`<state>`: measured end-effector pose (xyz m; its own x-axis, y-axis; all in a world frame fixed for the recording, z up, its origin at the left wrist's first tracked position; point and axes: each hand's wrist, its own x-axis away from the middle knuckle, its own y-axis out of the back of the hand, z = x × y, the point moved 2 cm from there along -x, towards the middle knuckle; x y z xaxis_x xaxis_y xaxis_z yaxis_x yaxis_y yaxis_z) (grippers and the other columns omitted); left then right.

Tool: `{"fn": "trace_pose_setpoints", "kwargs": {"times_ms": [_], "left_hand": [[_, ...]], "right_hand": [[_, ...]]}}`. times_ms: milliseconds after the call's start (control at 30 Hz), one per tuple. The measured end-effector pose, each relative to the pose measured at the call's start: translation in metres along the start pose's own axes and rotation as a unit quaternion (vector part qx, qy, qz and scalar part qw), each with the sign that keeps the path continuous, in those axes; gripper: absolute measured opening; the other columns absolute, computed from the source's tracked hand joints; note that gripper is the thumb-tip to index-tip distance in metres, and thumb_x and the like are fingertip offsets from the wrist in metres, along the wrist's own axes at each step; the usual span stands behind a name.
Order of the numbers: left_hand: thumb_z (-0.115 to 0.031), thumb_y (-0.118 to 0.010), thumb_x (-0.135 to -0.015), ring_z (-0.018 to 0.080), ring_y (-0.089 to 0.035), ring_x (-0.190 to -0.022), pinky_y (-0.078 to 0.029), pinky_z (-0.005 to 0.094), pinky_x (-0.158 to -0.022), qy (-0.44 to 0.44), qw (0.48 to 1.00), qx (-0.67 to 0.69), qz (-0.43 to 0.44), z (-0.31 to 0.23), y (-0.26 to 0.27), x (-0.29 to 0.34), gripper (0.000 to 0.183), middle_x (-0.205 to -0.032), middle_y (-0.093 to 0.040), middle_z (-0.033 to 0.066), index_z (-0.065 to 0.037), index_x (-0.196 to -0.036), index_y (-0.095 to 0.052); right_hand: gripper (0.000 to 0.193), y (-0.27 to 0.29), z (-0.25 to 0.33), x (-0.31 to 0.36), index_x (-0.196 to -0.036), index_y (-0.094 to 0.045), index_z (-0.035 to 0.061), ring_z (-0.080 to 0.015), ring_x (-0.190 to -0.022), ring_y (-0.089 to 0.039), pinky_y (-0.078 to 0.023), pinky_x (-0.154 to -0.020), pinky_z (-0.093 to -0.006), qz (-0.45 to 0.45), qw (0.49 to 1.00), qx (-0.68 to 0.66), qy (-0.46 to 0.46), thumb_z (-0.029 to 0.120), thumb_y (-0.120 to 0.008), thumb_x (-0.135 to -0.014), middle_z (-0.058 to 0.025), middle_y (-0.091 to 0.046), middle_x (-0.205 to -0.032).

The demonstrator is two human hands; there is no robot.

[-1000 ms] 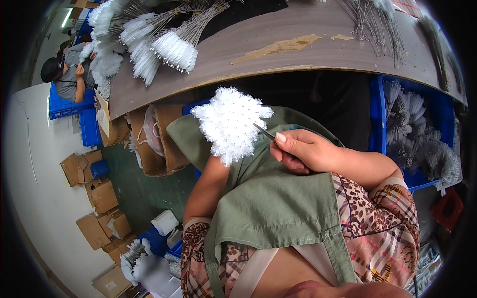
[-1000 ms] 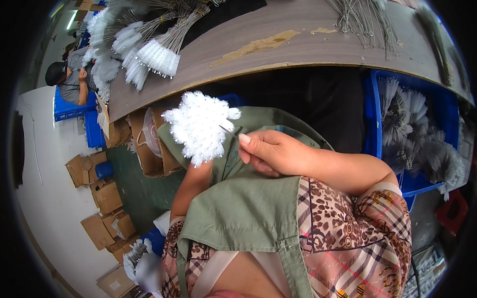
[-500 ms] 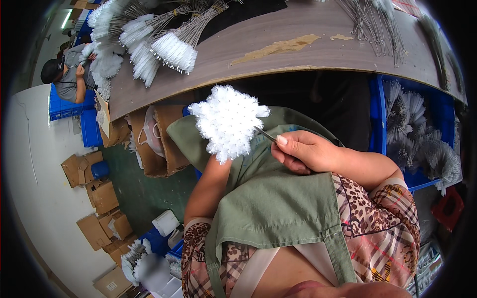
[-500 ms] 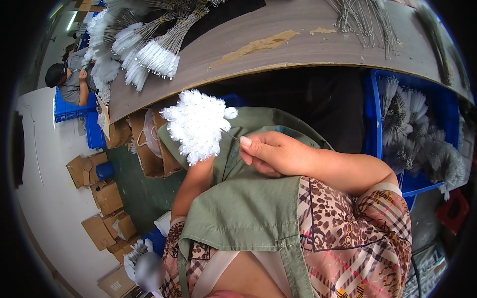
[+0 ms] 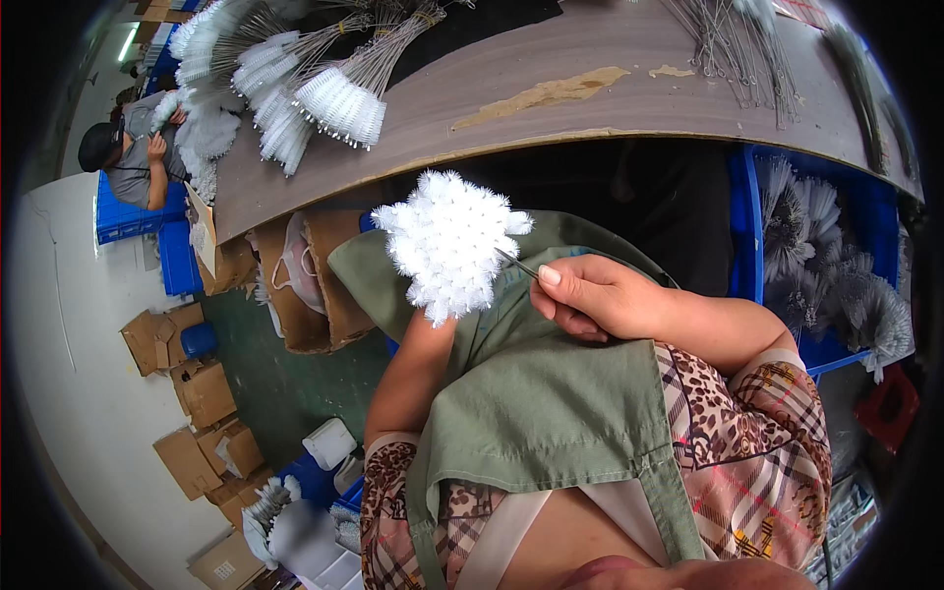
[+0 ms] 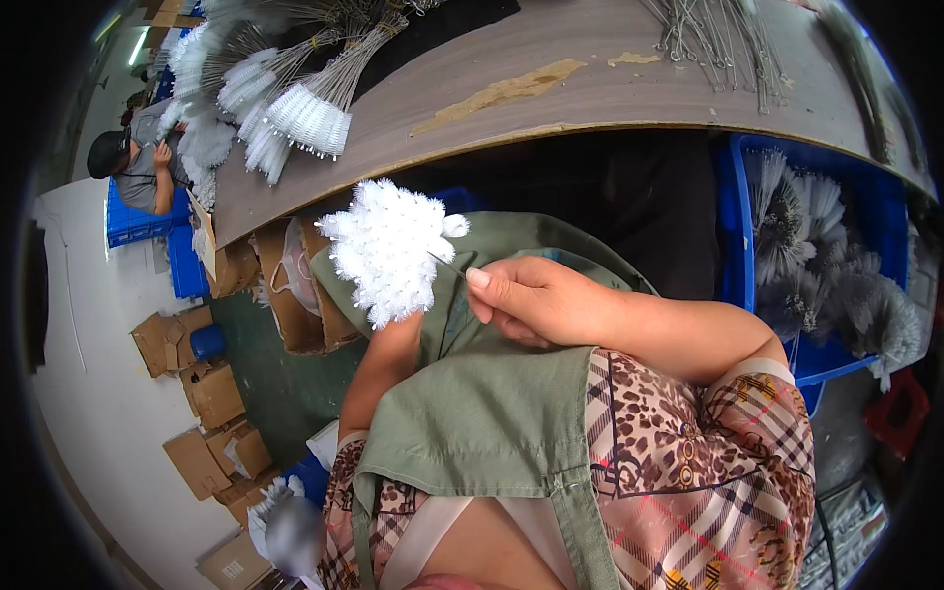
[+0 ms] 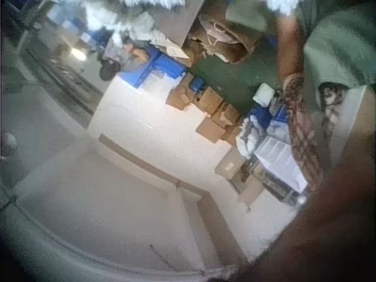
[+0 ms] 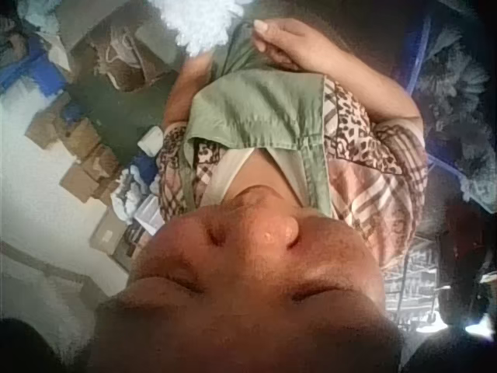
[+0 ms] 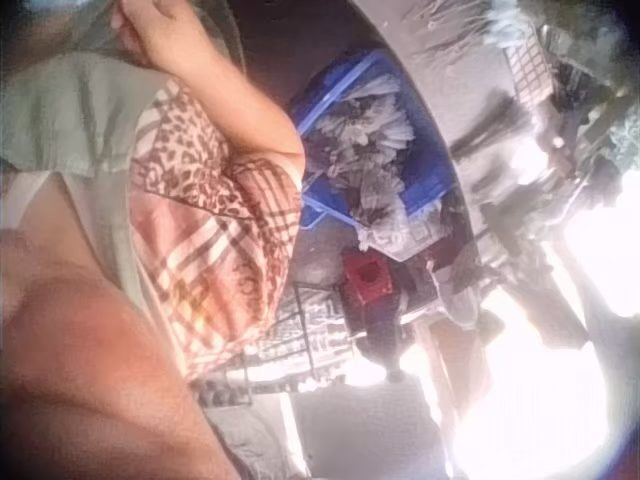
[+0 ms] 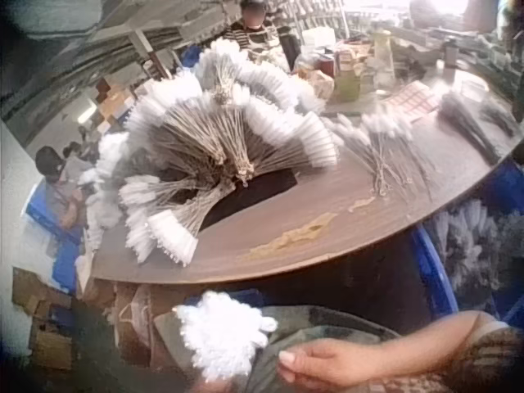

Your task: The person trims the bristle ends of wire cleaning brushes using snips and places the brush bundle onto the table.

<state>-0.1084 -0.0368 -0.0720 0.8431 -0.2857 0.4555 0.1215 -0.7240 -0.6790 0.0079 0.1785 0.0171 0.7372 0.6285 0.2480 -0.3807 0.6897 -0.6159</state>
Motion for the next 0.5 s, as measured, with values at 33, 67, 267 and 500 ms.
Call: {"fn": "trace_pose_setpoints", "kwargs": {"times_ms": [33, 67, 267, 500], "left_hand": [[-0.031, -0.040, -0.098, 0.0234, -0.050, -0.081, -0.046, 0.0419, -0.073, -0.001, 1.000, 0.000, 0.000, 0.003, -0.002, 0.000, 0.021, -0.090, -0.051, 0.0078, -0.012, -0.099, -0.048], [-0.040, -0.037, -0.098, 0.0283, -0.051, -0.095, -0.045, 0.0472, -0.085, 0.015, 0.976, 0.058, 0.210, 0.011, -0.015, 0.002, 0.033, -0.105, -0.053, 0.0110, -0.012, -0.113, -0.048], [-0.046, -0.033, -0.100, 0.0344, -0.052, -0.113, -0.045, 0.0515, -0.096, 0.048, 0.891, 0.139, 0.429, 0.011, -0.048, 0.015, 0.048, -0.123, -0.054, 0.0157, -0.009, -0.127, -0.047], [-0.049, -0.032, -0.100, 0.0353, -0.051, -0.114, -0.043, 0.0527, -0.098, 0.057, 0.885, 0.160, 0.433, 0.013, -0.038, 0.011, 0.050, -0.126, -0.053, 0.0158, -0.010, -0.128, -0.046]], "right_hand": [[0.046, 0.000, 0.000, -0.001, -0.083, -0.051, 0.0050, -0.0068, -0.043, -0.034, -0.029, -0.042, -0.0230, 0.001, 1.000, -0.002, -0.001, 0.045, -0.037, -0.102, 0.0018, -0.039, -0.052], [0.046, -0.001, 0.000, -0.001, -0.083, -0.051, 0.0052, -0.0066, -0.043, -0.034, -0.029, -0.042, -0.0229, 0.002, 1.000, -0.004, -0.001, 0.044, -0.037, -0.102, 0.0020, -0.039, -0.052], [0.045, 0.001, 0.002, -0.003, -0.079, -0.047, 0.0073, -0.0063, -0.043, -0.033, -0.029, -0.041, -0.0228, 0.005, 1.000, 0.007, 0.007, 0.044, -0.036, -0.102, 0.0025, -0.038, -0.052], [0.045, 0.000, -0.002, -0.001, -0.079, -0.046, 0.0079, -0.0065, -0.043, -0.032, -0.027, -0.041, -0.0224, 0.030, 0.999, -0.031, 0.001, 0.046, -0.035, -0.102, 0.0033, -0.036, -0.052]]}}
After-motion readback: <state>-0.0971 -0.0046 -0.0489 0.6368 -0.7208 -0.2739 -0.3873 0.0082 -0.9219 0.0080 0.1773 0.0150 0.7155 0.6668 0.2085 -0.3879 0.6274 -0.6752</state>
